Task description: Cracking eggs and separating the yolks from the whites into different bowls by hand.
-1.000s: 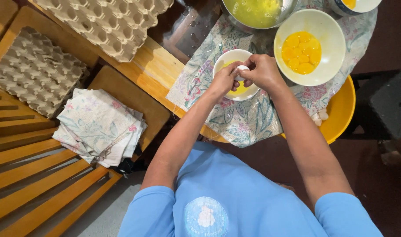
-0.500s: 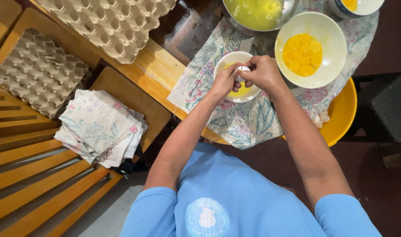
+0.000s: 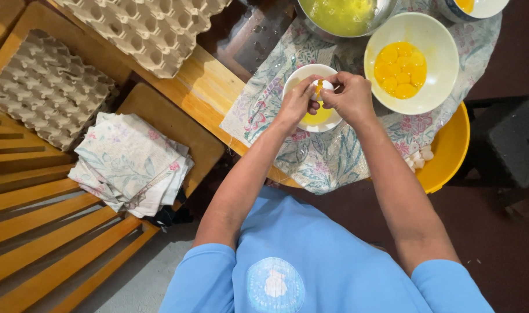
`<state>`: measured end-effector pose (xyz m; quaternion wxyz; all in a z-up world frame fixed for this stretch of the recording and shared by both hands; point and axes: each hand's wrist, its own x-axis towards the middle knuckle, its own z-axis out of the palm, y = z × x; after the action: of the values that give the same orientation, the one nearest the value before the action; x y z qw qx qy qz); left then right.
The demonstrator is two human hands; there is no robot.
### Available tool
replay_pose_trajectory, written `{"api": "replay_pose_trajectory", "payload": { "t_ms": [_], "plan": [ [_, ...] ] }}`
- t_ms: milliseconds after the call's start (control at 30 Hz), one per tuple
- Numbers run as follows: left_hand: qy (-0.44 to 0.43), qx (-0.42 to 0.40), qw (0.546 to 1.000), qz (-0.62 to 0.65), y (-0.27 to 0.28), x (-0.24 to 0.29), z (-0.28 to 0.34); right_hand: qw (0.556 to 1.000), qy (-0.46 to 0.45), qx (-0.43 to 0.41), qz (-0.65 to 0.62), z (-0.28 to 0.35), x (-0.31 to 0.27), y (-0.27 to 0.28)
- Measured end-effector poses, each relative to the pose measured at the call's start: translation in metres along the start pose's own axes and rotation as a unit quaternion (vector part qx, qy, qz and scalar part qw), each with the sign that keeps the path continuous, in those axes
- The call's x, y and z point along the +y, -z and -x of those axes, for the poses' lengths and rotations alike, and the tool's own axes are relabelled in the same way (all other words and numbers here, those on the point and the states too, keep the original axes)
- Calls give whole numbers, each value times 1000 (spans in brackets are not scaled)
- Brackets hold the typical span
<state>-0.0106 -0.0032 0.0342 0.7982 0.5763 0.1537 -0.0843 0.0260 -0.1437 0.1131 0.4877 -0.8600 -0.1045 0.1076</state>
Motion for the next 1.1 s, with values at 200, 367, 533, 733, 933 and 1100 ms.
{"api": "replay_pose_trajectory", "payload": {
  "t_ms": [200,367,533,733,933,1100],
  "plan": [
    [-15,-6,999,29,11,-7,-2,996,-17,5,-85,7,-2,3],
    [-1,-13,997,82,14,-2,2,977,-61,1,-204,13,-14,14],
    [1,-17,994,112,15,0,6,978,-49,7,-201,23,-35,40],
    [66,-60,984,157,15,25,13,934,289,71,196,53,-88,65],
    [33,-73,981,175,16,-32,-21,877,304,70,366,39,45,28],
    [28,-43,986,156,13,-14,-22,860,297,96,403,37,66,12]
  ]
}}
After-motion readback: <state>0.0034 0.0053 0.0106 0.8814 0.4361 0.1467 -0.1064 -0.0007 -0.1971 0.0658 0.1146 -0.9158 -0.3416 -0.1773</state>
